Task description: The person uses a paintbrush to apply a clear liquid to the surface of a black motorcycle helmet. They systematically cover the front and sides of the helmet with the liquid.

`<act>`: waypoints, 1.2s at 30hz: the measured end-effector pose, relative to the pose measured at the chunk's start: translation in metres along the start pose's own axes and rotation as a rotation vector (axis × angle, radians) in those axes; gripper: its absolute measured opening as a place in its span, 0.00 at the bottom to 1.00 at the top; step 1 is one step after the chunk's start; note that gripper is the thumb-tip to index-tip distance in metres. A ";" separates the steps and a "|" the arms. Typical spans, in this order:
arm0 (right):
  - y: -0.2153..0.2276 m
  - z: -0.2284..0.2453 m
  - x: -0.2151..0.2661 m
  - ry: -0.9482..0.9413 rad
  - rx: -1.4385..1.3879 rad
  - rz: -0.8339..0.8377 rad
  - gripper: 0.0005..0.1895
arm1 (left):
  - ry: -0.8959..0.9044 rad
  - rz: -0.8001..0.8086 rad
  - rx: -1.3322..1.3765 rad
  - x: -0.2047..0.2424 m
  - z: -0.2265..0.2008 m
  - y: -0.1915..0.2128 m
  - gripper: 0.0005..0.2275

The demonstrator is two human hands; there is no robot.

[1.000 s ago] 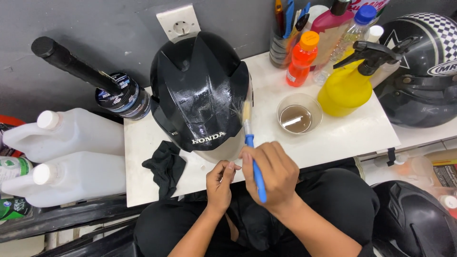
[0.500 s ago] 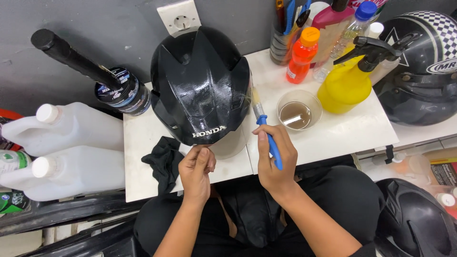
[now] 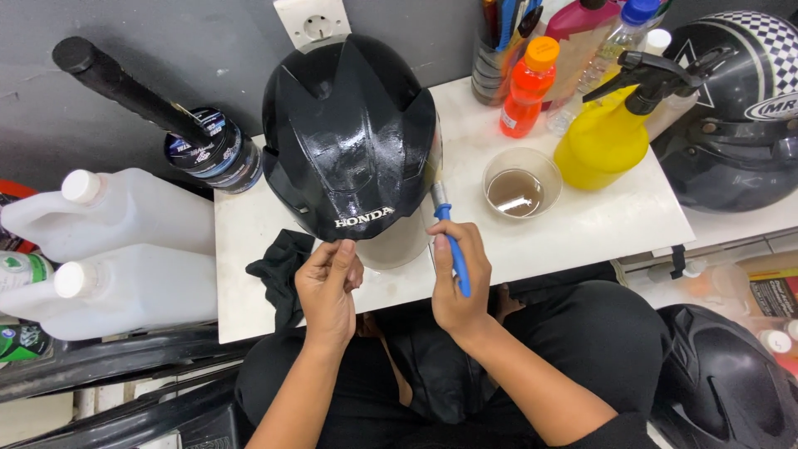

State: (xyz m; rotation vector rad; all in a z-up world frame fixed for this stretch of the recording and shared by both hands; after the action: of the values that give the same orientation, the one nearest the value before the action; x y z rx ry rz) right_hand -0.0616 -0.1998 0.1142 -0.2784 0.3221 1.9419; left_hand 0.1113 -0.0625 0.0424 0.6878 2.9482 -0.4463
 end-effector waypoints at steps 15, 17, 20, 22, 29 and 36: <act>0.002 0.015 -0.006 0.212 0.184 -0.022 0.11 | -0.043 -0.028 -0.003 0.010 -0.001 0.011 0.17; -0.005 0.022 0.007 0.227 0.217 0.006 0.11 | -0.042 -0.031 -0.003 0.011 -0.002 0.011 0.18; -0.016 0.027 0.024 0.284 0.282 0.046 0.11 | -0.052 -0.035 0.002 0.009 -0.002 0.010 0.19; -0.020 0.027 0.026 0.313 0.316 0.074 0.10 | -0.049 -0.048 0.001 0.011 -0.002 0.013 0.20; -0.009 0.014 -0.014 0.182 0.293 0.046 0.11 | -0.064 -0.045 -0.005 0.012 -0.001 0.010 0.20; -0.019 0.027 0.017 0.283 0.386 0.081 0.10 | -0.051 -0.051 0.004 0.014 0.005 0.016 0.20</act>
State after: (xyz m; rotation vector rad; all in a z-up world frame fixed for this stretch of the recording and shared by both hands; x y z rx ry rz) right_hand -0.0511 -0.1686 0.1319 -0.2878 0.8934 1.8722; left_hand 0.1055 -0.0445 0.0312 0.5932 2.9233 -0.4663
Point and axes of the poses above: each hand's wrist, its own x-axis away from the middle knuckle, its own y-axis out of the back of the hand, z = x × y, the point moved 10 cm from there along -x, towards the middle knuckle, and after that the axes turned 8 degrees about -y, right-handed, at the moved point
